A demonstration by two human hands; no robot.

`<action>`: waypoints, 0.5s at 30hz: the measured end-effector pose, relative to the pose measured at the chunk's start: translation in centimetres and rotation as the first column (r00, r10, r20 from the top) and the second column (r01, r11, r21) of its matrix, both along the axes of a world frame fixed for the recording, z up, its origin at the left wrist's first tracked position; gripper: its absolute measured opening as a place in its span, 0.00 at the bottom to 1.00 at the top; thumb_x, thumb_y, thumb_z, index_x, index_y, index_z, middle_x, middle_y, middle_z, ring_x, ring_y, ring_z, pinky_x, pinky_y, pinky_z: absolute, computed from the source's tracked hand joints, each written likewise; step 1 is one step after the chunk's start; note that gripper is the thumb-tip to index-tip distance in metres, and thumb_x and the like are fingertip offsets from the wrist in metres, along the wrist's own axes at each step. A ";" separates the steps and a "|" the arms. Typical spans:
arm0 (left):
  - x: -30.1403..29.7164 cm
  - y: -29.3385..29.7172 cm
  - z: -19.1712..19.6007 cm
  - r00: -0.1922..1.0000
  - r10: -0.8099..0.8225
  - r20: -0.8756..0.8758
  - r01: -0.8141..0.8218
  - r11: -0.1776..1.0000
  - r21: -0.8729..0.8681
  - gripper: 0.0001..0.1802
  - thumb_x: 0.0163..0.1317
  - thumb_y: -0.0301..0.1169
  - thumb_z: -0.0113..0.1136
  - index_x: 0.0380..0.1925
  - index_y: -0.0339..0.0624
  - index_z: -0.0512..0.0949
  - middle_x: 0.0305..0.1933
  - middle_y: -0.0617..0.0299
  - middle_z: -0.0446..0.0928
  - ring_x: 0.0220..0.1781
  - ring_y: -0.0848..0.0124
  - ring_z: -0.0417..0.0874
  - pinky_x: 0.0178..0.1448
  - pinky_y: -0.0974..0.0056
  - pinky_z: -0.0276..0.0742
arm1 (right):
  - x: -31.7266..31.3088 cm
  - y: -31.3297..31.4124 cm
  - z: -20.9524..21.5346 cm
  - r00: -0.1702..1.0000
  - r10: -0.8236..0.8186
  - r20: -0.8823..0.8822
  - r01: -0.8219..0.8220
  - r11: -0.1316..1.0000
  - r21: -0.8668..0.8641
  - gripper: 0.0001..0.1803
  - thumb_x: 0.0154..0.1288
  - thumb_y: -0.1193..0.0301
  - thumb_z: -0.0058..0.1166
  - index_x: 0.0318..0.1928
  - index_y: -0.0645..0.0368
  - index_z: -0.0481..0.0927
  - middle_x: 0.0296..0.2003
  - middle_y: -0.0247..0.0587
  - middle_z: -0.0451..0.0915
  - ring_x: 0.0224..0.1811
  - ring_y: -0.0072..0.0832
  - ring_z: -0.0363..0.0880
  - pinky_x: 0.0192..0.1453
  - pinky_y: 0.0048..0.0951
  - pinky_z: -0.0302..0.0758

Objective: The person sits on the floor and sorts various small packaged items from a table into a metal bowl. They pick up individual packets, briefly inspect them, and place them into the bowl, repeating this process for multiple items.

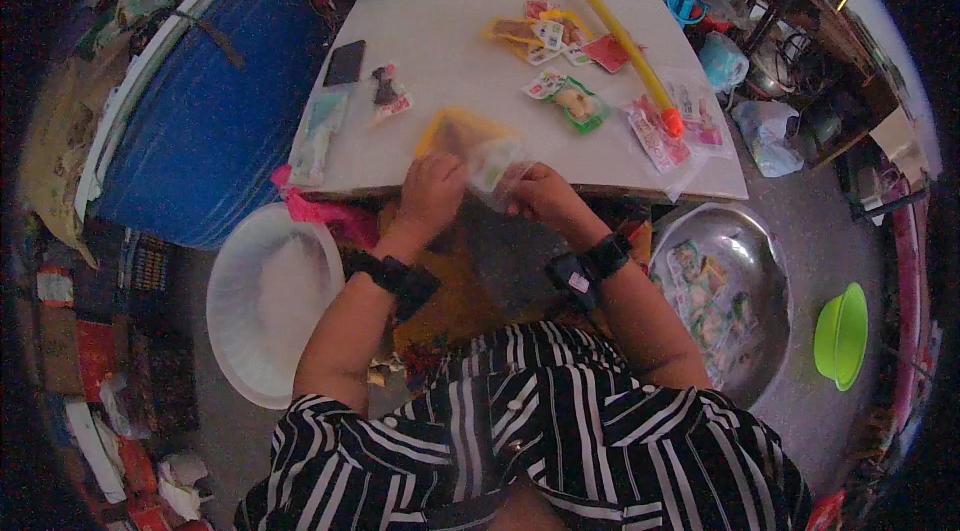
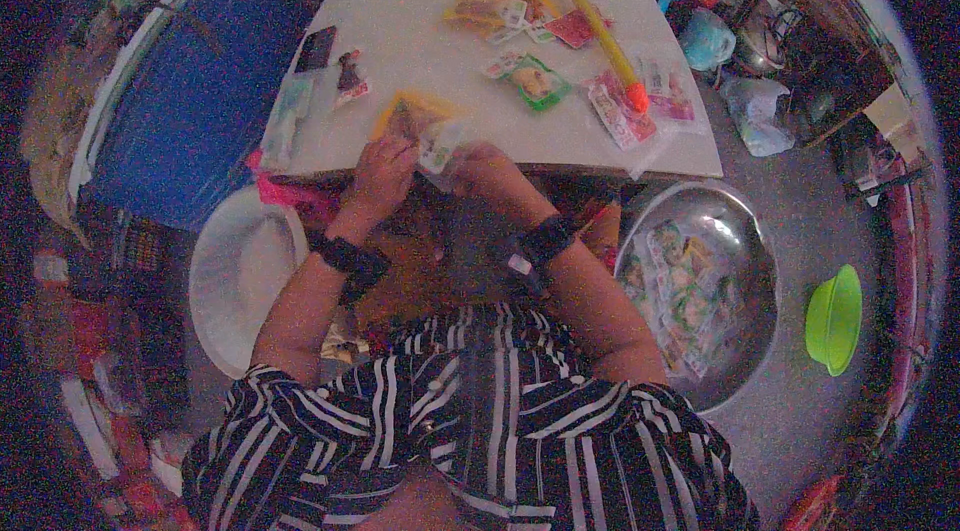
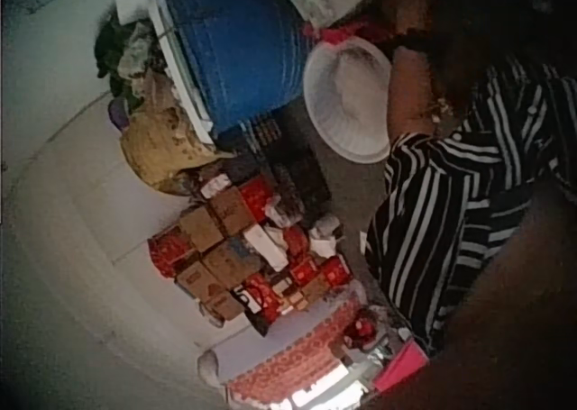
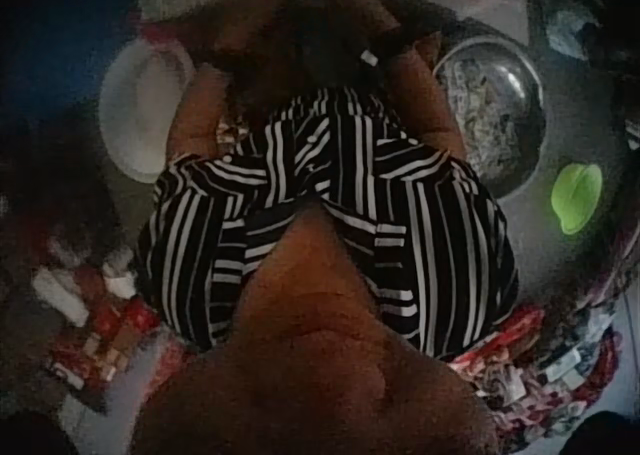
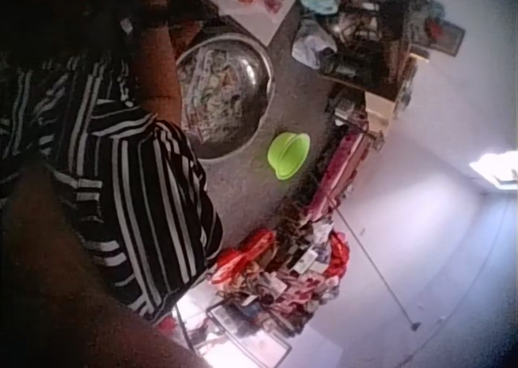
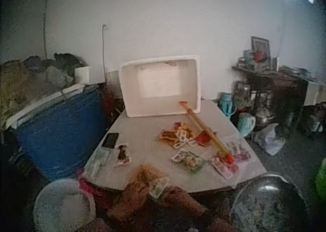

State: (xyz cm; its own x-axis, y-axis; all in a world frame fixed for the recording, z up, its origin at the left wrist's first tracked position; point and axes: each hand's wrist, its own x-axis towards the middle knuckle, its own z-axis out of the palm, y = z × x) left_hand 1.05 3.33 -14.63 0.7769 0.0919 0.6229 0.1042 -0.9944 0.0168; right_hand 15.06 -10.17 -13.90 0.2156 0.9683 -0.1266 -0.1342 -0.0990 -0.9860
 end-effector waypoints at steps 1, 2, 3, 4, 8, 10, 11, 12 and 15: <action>0.1 0.1 0.3 1.000 -0.020 0.005 0.020 0.999 0.033 0.12 0.38 0.25 0.48 0.28 0.43 0.70 0.29 0.58 0.67 0.36 0.60 0.68 0.39 0.59 0.64 | 0.1 -0.1 0.4 0.982 0.018 0.186 -0.028 0.998 0.053 0.05 0.52 0.71 0.42 0.30 0.57 0.70 0.20 0.29 0.70 0.17 0.14 0.66 0.15 0.13 0.59; 0.3 0.3 0.5 1.000 0.011 0.006 -0.011 0.997 0.074 0.10 0.39 0.25 0.47 0.26 0.42 0.69 0.29 0.58 0.67 0.35 0.60 0.68 0.37 0.59 0.64 | 0.3 -0.2 0.7 0.930 0.028 0.365 -0.069 0.993 0.100 0.05 0.52 0.71 0.43 0.30 0.57 0.70 0.20 0.30 0.70 0.17 0.15 0.66 0.16 0.14 0.59; 0.7 0.6 0.7 0.999 0.041 0.008 -0.042 0.992 0.115 0.08 0.39 0.25 0.47 0.24 0.42 0.69 0.28 0.57 0.67 0.34 0.59 0.68 0.36 0.59 0.64 | 0.6 -0.3 0.5 0.894 -0.022 0.447 -0.073 0.978 0.195 0.06 0.51 0.72 0.43 0.31 0.57 0.69 0.21 0.31 0.70 0.17 0.16 0.66 0.16 0.15 0.60; 1.0 0.9 0.8 0.997 0.072 0.012 -0.073 0.985 0.156 0.06 0.40 0.25 0.46 0.23 0.41 0.68 0.27 0.57 0.68 0.33 0.58 0.69 0.35 0.59 0.65 | 0.9 -0.3 0.3 0.849 -0.088 0.521 -0.077 0.955 0.286 0.06 0.51 0.72 0.44 0.32 0.58 0.69 0.22 0.32 0.70 0.17 0.17 0.66 0.16 0.15 0.60; 1.5 0.9 5.5 0.986 0.095 -0.138 -0.092 0.995 0.031 0.03 0.41 0.25 0.45 0.20 0.40 0.66 0.24 0.54 0.68 0.28 0.56 0.69 0.31 0.58 0.65 | 1.8 -1.7 2.8 0.943 -0.312 -0.116 0.333 0.899 0.285 0.10 0.50 0.74 0.46 0.36 0.59 0.66 0.24 0.34 0.70 0.19 0.21 0.67 0.18 0.17 0.62; 1.8 1.3 7.1 0.998 -0.045 0.053 0.048 0.998 -0.044 0.03 0.42 0.26 0.45 0.19 0.39 0.65 0.22 0.53 0.68 0.26 0.56 0.69 0.29 0.58 0.64 | 2.9 -2.9 4.1 0.825 -0.388 -0.410 0.468 0.877 0.111 0.11 0.51 0.74 0.46 0.36 0.59 0.65 0.25 0.34 0.70 0.23 0.22 0.69 0.22 0.18 0.64; 1.9 1.2 8.3 0.999 -0.027 0.038 0.032 0.990 -0.137 0.03 0.43 0.27 0.45 0.19 0.39 0.65 0.22 0.53 0.68 0.26 0.58 0.70 0.29 0.59 0.64 | 3.3 -3.4 4.2 0.793 -0.425 -0.437 0.520 0.845 0.122 0.12 0.51 0.73 0.46 0.37 0.59 0.65 0.25 0.34 0.70 0.24 0.22 0.69 0.23 0.18 0.64; 2.0 0.9 9.7 1.000 -0.011 0.021 0.016 0.973 -0.232 0.04 0.44 0.27 0.45 0.19 0.38 0.65 0.22 0.53 0.68 0.25 0.60 0.70 0.28 0.60 0.65 | 3.6 -3.8 4.5 0.757 -0.460 -0.464 0.572 0.810 0.128 0.13 0.50 0.72 0.47 0.38 0.59 0.65 0.26 0.33 0.70 0.25 0.21 0.69 0.25 0.19 0.64; 2.1 -0.2 13.3 0.998 -0.019 -0.058 -0.017 0.823 -0.568 0.05 0.46 0.28 0.45 0.19 0.38 0.66 0.21 0.55 0.68 0.24 0.67 0.70 0.27 0.64 0.65 | 4.1 -4.1 3.4 0.739 -0.494 -0.458 0.596 0.797 0.103 0.14 0.51 0.68 0.48 0.39 0.58 0.65 0.29 0.33 0.70 0.30 0.22 0.70 0.30 0.20 0.65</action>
State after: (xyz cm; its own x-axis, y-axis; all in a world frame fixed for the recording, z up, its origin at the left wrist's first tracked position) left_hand 3.14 3.10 -1.30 0.8102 0.4144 0.4146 0.1218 -0.8109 0.5724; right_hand 19.15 -14.27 -10.48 0.6963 0.7091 -0.1112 -0.4679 0.3309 -0.8195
